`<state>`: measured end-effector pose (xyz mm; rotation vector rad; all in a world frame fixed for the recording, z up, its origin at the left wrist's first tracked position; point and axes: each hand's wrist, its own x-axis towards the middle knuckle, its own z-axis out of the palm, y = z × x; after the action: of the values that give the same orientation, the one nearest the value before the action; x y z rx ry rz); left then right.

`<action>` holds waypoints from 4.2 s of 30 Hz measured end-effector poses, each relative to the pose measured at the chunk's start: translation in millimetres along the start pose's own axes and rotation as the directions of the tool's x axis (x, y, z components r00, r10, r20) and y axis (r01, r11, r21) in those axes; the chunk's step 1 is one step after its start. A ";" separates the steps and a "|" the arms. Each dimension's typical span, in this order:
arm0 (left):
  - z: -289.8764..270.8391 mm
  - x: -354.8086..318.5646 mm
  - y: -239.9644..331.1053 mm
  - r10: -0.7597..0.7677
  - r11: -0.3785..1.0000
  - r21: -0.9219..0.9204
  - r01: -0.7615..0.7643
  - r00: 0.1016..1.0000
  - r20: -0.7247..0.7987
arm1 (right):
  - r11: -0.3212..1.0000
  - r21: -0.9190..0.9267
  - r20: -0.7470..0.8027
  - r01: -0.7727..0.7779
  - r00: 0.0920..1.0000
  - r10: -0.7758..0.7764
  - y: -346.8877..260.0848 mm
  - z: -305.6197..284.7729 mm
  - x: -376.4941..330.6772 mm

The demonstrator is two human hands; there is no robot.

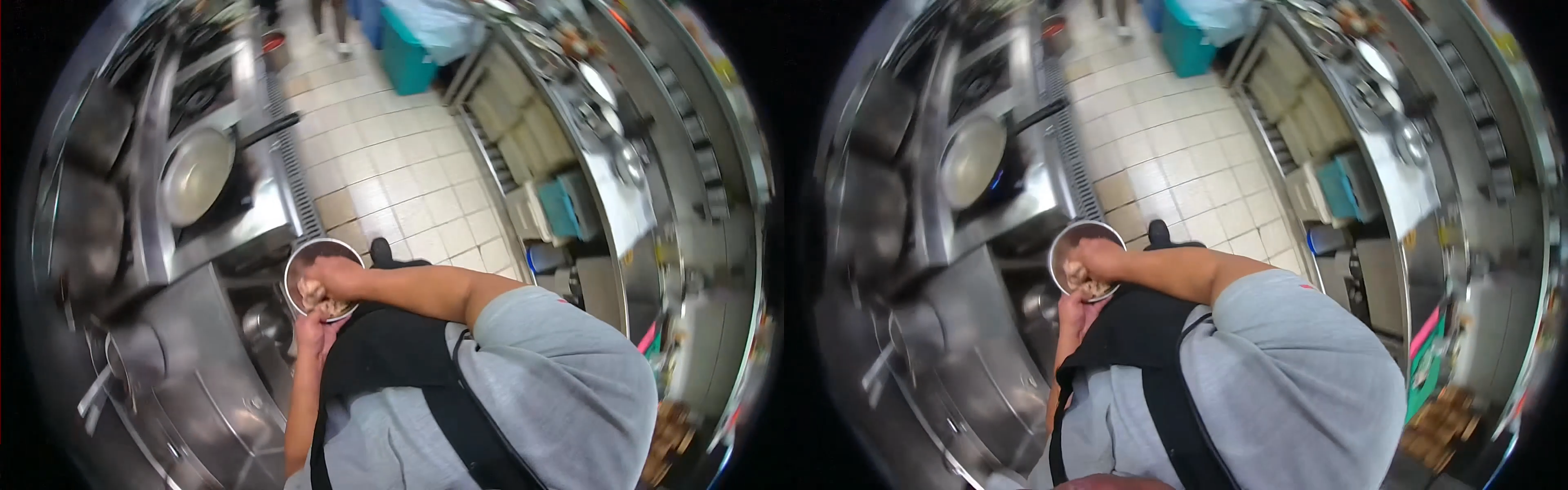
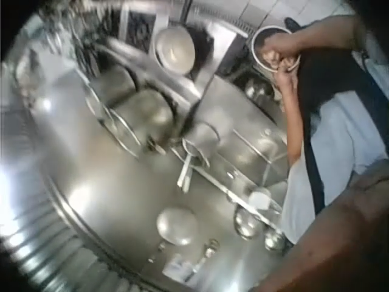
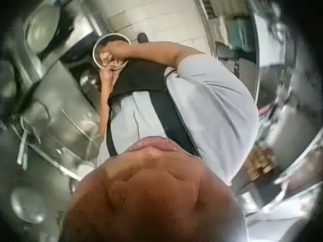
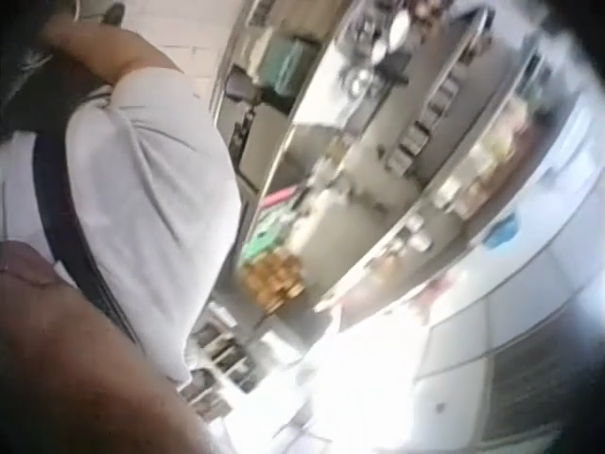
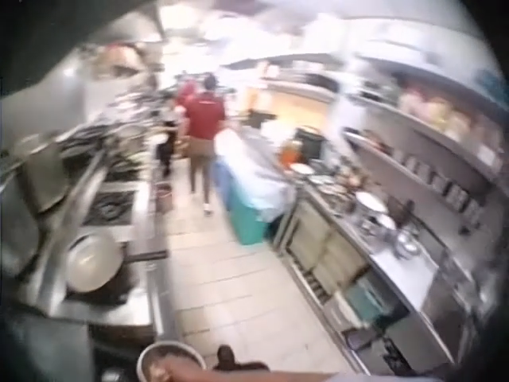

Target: Placing small pieces of raw meat into a frying pan on a kitchen stove.

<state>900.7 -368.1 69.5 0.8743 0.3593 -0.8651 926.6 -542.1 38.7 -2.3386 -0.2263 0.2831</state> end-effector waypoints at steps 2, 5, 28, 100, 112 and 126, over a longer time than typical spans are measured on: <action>24.7 12.1 -11.3 -0.115 0.992 0.071 0.108 0.989 0.097 | 1.000 0.018 -0.045 0.002 0.999 -0.002 25.0 -12.4 -38.1; 61.1 36.8 -33.4 -0.269 0.958 0.147 0.245 0.947 0.173 | 0.988 0.150 -0.154 -0.033 0.986 0.056 52.9 -46.8 -94.9; 439.1 215.6 -254.2 -0.693 0.683 0.569 0.458 0.653 0.305 | 0.920 0.021 -0.761 -0.391 0.590 0.268 249.4 -323.8 -403.5; 335.8 160.6 -191.7 0.272 0.876 -0.328 -0.354 0.923 -0.272 | 0.917 -0.035 0.341 0.397 0.867 -0.363 228.1 -305.5 -93.6; 272.5 157.4 -158.7 0.372 0.645 -0.475 -0.599 0.789 -0.489 | 0.551 -0.147 0.676 0.821 0.491 -0.550 150.5 -241.9 19.0; 179.3 84.6 -96.1 0.455 0.510 -0.313 -0.801 0.560 -0.693 | 0.612 0.173 0.689 0.772 0.349 -0.635 29.8 -159.7 83.5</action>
<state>866.8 -585.5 78.7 0.5328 0.6837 0.2840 1052.1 -649.7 116.4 -1.9207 -1.6921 0.7157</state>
